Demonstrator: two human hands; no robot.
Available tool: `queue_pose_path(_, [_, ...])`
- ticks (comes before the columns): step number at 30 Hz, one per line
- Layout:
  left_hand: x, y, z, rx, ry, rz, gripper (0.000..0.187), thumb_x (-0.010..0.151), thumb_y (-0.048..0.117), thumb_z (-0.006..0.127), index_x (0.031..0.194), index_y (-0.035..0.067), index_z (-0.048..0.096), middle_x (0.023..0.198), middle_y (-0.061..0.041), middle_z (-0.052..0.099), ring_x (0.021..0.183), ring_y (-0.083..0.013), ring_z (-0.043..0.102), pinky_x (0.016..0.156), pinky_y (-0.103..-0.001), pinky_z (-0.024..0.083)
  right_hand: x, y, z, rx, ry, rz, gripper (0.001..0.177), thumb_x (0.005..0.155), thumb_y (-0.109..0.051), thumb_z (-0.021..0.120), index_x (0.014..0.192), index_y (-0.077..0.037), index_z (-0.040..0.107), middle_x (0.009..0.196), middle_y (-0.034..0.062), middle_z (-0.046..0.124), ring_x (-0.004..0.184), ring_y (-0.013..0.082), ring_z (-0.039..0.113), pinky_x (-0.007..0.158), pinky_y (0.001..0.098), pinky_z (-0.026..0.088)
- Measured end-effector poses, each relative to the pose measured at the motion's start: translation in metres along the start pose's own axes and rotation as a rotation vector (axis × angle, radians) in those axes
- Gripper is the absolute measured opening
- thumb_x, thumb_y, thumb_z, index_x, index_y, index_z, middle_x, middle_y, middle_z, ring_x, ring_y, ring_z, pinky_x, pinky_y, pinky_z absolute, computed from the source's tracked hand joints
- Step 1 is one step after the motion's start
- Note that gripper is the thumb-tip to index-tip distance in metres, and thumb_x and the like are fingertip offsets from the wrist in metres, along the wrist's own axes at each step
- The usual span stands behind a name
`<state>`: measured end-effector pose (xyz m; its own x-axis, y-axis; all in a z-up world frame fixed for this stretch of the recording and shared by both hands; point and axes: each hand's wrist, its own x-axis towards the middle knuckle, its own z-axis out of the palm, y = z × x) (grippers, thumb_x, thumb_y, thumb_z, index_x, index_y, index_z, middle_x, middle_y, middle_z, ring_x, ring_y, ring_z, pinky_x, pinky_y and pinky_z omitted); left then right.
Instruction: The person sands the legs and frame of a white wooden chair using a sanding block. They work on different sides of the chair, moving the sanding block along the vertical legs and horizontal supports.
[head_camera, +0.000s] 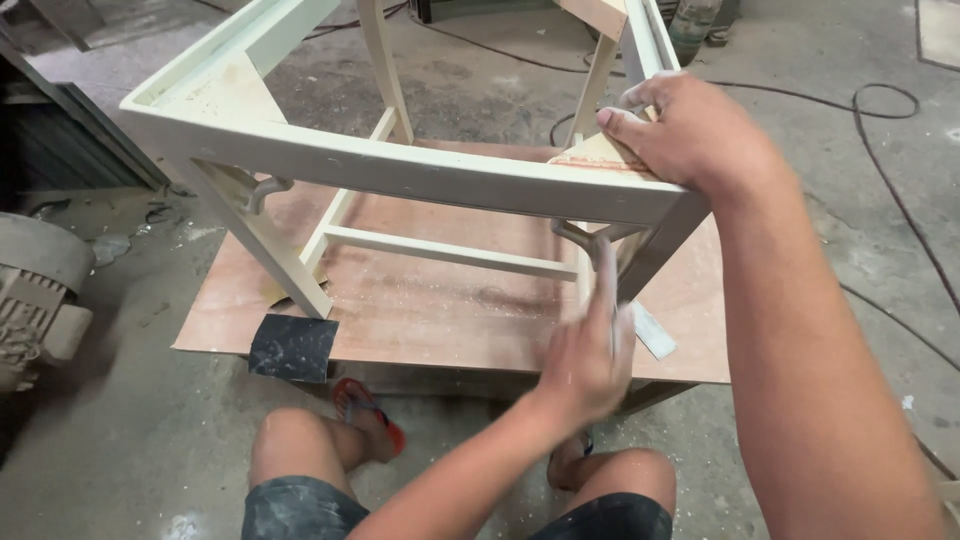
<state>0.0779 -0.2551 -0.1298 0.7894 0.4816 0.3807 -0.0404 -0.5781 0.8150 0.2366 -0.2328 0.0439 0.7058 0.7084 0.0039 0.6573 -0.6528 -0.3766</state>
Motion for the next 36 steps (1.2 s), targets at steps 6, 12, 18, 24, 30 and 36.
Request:
queue_pose_path(6, [-0.005,-0.008,-0.012,-0.005,-0.020,0.081,0.068,0.107,0.025,0.036,0.162,0.014,-0.001,0.170,-0.012,0.032,0.041,-0.0329,0.055,0.040,-0.046,0.041,0.001,0.002,0.001,-0.035,0.015,-0.066,0.057,0.100,-0.053,0.057,0.136,-0.009,0.065,0.148,0.0168,0.055,0.132,0.0368,0.052,0.101,0.0482,0.042])
queue_pose_path(12, [0.022,0.012,-0.022,-0.117,0.058,-0.090,0.061,0.105,0.030,0.032,0.159,0.003,0.030,0.061,-0.015,0.050,0.049,-0.0309,0.047,0.052,-0.048,0.029,0.002,0.003,0.001,-0.032,0.017,-0.034,0.059,0.099,-0.055,0.057,0.139,-0.012,0.063,0.149,0.0158,0.055,0.133,0.0368,0.052,0.101,0.0491,0.042])
queue_pose_path(18, [0.046,0.015,-0.027,0.026,-0.025,-0.248,0.024,0.101,0.027,0.036,0.108,0.006,0.047,0.085,-0.030,0.067,0.078,-0.0578,0.056,0.064,-0.061,0.035,-0.003,0.000,0.000,-0.021,0.021,-0.018,0.057,0.098,-0.054,0.058,0.138,-0.015,0.064,0.146,0.0154,0.058,0.129,0.0366,0.055,0.098,0.0483,0.044])
queue_pose_path(24, [0.031,0.026,-0.040,-0.032,-0.049,-0.195,0.061,0.100,0.027,0.031,0.157,0.005,0.033,0.079,-0.029,0.064,0.071,-0.0501,0.060,0.065,-0.059,0.037,0.003,0.006,0.003,0.000,0.036,-0.048,0.060,0.097,-0.053,0.059,0.138,-0.010,0.064,0.142,0.0172,0.060,0.129,0.0370,0.056,0.099,0.0475,0.044])
queue_pose_path(30, [0.016,0.032,-0.044,-0.169,-0.089,-0.207,0.069,0.098,0.024,0.033,0.164,0.006,0.022,0.067,-0.015,0.056,0.060,-0.0307,0.050,0.059,-0.048,0.036,-0.005,-0.003,-0.002,-0.008,0.023,-0.004,0.055,0.098,-0.053,0.059,0.134,-0.012,0.067,0.138,0.0160,0.064,0.122,0.0350,0.061,0.092,0.0478,0.046])
queue_pose_path(36, [0.035,0.016,-0.022,-0.247,0.026,-0.163,0.024,0.103,0.034,0.039,0.103,0.010,0.042,0.076,-0.011,0.059,0.068,-0.0351,0.059,0.064,-0.047,0.038,-0.008,-0.005,-0.003,0.026,0.024,0.015,0.055,0.098,-0.054,0.061,0.134,-0.013,0.066,0.142,0.0144,0.061,0.124,0.0336,0.059,0.095,0.0457,0.044])
